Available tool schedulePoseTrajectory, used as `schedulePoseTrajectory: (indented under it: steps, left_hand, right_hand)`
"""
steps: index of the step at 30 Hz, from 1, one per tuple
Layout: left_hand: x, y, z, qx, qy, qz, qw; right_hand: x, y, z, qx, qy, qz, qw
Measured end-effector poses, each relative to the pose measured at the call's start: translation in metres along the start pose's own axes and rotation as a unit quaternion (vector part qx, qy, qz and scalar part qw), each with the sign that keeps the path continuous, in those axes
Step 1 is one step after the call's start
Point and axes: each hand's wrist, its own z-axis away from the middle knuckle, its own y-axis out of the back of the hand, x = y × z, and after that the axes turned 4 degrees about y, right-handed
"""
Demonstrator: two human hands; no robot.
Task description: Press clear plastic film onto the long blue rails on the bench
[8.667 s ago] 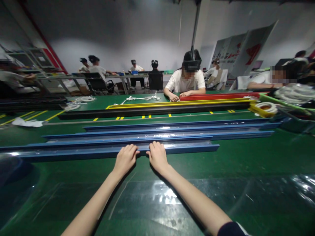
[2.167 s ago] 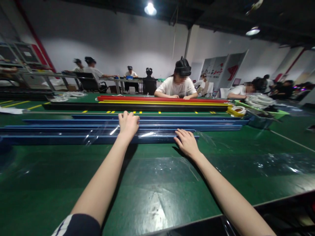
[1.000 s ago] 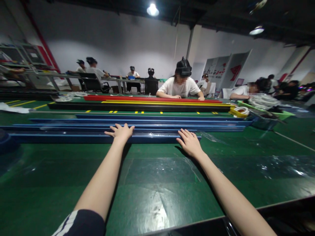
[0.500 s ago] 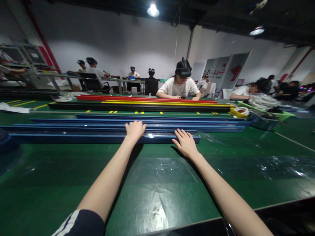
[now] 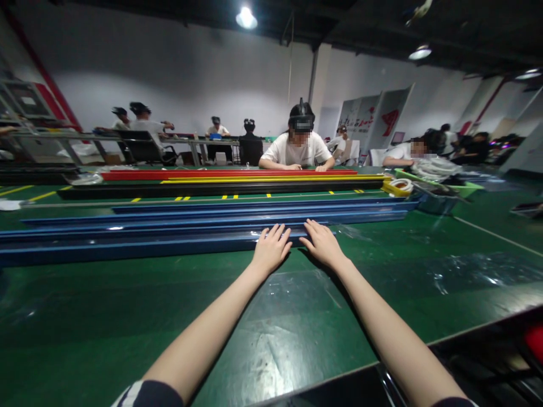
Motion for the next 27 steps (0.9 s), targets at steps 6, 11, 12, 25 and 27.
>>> schedulePoseTrajectory:
  steps: [6, 11, 12, 25, 27]
  left_hand:
    - [0.003, 0.004, -0.001, 0.0, 0.022, 0.006, 1.0]
    - [0.005, 0.004, 0.0, 0.025, 0.05, 0.004, 0.998]
    - [0.006, 0.004, 0.0, 0.03, 0.056, 0.001, 0.998]
    - [0.006, 0.007, 0.0, 0.009, 0.025, -0.003, 1.0]
    - [0.006, 0.007, 0.0, 0.007, 0.026, -0.007, 1.0]
  right_hand:
    - [0.022, 0.003, 0.005, 0.005, -0.066, 0.012, 0.998]
    - [0.024, 0.003, 0.007, 0.002, -0.081, 0.018, 0.997]
    - [0.022, 0.002, 0.007, 0.0, -0.078, 0.022, 0.997]
    - [-0.011, 0.002, 0.001, -0.015, 0.02, 0.011, 1.0]
    - [-0.008, 0.003, 0.001, -0.014, 0.018, 0.008, 1.0]
